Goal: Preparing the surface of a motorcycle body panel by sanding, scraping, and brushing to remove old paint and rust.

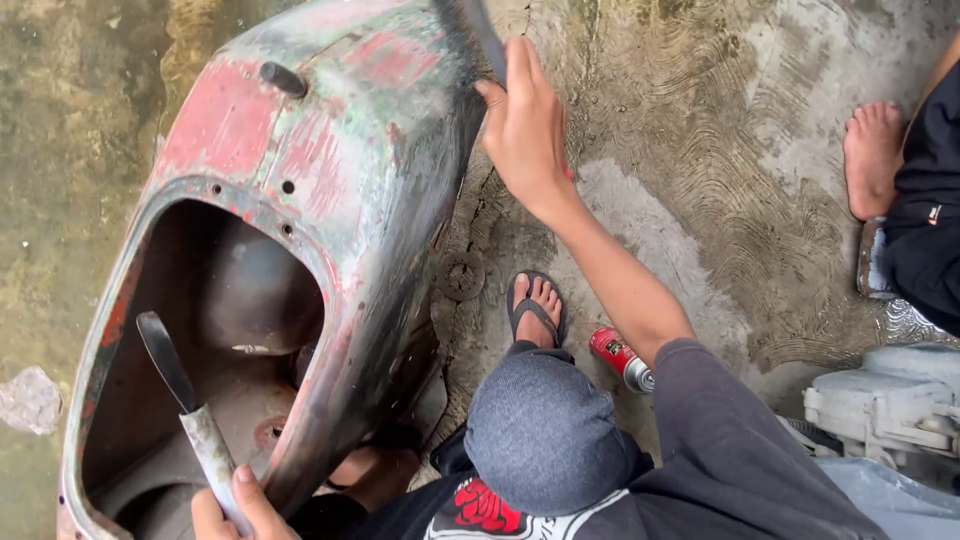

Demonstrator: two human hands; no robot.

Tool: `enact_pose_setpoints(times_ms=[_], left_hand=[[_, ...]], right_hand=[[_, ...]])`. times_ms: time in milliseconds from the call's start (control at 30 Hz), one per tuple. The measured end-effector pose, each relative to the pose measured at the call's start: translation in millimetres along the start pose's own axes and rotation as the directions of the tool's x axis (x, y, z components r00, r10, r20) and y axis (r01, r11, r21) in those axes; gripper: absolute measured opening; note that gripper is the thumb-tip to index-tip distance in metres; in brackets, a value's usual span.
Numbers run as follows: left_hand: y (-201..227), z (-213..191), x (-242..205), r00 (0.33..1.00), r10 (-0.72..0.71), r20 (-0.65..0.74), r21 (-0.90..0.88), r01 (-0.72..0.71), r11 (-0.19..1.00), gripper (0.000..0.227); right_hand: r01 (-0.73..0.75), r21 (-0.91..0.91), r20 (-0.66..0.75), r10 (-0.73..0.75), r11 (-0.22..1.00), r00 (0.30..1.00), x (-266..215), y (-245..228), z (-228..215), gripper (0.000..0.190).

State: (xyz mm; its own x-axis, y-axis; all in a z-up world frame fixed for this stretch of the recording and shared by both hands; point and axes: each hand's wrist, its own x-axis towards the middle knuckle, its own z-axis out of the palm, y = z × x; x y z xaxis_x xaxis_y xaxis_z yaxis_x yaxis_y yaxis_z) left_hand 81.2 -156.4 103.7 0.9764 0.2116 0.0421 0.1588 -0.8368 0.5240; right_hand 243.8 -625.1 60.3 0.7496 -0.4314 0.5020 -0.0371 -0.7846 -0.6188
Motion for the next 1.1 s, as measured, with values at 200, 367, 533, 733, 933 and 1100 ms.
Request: enact_pose_setpoints(times_ms=[200, 367, 533, 733, 933, 1100], left_hand=[[15, -5, 4, 1.0, 0.007, 0.028, 0.016, -0.007, 1.0, 0.025], [6, 3, 7, 1.0, 0.0, 0.009, -0.006, 0.0, 1.0, 0.03], [2, -4, 1, 1.0, -0.011, 0.01, 0.002, 0.011, 1.0, 0.023], [-19, 11, 9, 0.999, 0.029, 0.022, -0.001, -0.029, 1.0, 0.037], [32, -1, 1, 1.0, -0.007, 0.014, 0.02, 0.007, 1.0, 0.022], [67, -18, -4, 1.0, -0.014, 0.004, 0.252, 0.013, 0.968, 0.029]], right_hand=[[-0.044, 0.057, 0.107, 0.038, 0.997, 0.994, -20, -26, -13, 0.028], [-0.017, 0.066, 0.165, 0.005, 0.998, 0.986, -28, -68, -31, 0.028], [-0.043, 0.089, 0.113, 0.033, 0.995, 0.993, -23, -22, -7, 0.039], [0.044, 0.181, 0.148, -0.071, 0.983, 0.986, -53, -59, -19, 0.016], [-0.039, 0.126, 0.075, 0.03, 0.991, 0.997, -68, -63, -11, 0.054], [-0.082, 0.134, -0.022, 0.085, 0.988, 0.996, -53, -33, -4, 0.04]])
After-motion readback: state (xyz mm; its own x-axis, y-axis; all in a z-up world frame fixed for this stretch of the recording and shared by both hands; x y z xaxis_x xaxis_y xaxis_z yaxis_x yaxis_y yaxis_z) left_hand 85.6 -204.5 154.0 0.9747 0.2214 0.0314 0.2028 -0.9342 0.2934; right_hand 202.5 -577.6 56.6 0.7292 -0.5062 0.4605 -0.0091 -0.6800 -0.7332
